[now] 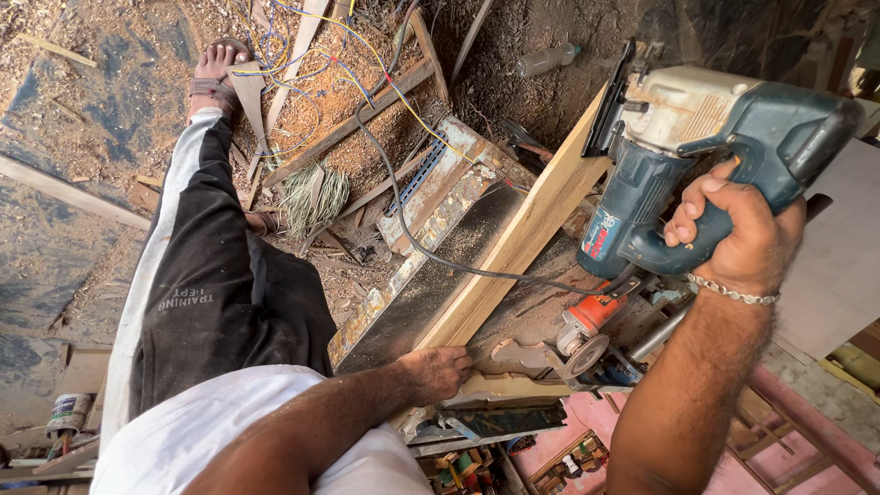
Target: The person uses a jigsaw to cut a long piece of wood on a workbench, then picks up a smaller piece of wood and uses an angle grinder to sand its surface. The person handles the wood pieces and tools with both hands while standing in a cluttered workshop.
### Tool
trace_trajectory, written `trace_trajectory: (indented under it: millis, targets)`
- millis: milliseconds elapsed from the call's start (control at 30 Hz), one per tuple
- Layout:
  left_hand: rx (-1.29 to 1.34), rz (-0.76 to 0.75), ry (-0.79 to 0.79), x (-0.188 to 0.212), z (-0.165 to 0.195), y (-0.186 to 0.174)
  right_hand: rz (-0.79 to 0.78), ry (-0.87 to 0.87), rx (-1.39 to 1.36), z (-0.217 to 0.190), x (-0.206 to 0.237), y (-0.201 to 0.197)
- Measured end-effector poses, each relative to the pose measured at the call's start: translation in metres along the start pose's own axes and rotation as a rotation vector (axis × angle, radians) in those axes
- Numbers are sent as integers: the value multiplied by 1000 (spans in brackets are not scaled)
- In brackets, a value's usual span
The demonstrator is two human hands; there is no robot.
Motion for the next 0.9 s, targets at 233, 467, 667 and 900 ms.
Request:
trace_trajectory:
  millis: [233,467,667,900]
  targets:
    - [-10,-15,2,-3,0,1,-10,-7,18,-2,-5,-2]
    - [-6,22,-23,1,-5,-6,-11,-21,61,-12,-13,5]
    - [-18,-15,4,10,-2,-1,-52,-102,131,-30,-27,21]
    - [-8,44,-42,11,6,-1,-34,-165,17,-36,-22,26]
Point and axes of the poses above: each hand's wrist, its own x-axis away from the middle knuckle, its own y-axis out of the palm, z = x × y, the point moved 9 cm from there along -x, towards the middle knuckle, and after that the axes turned 13 degrees about -z, right-handed, at the moved point
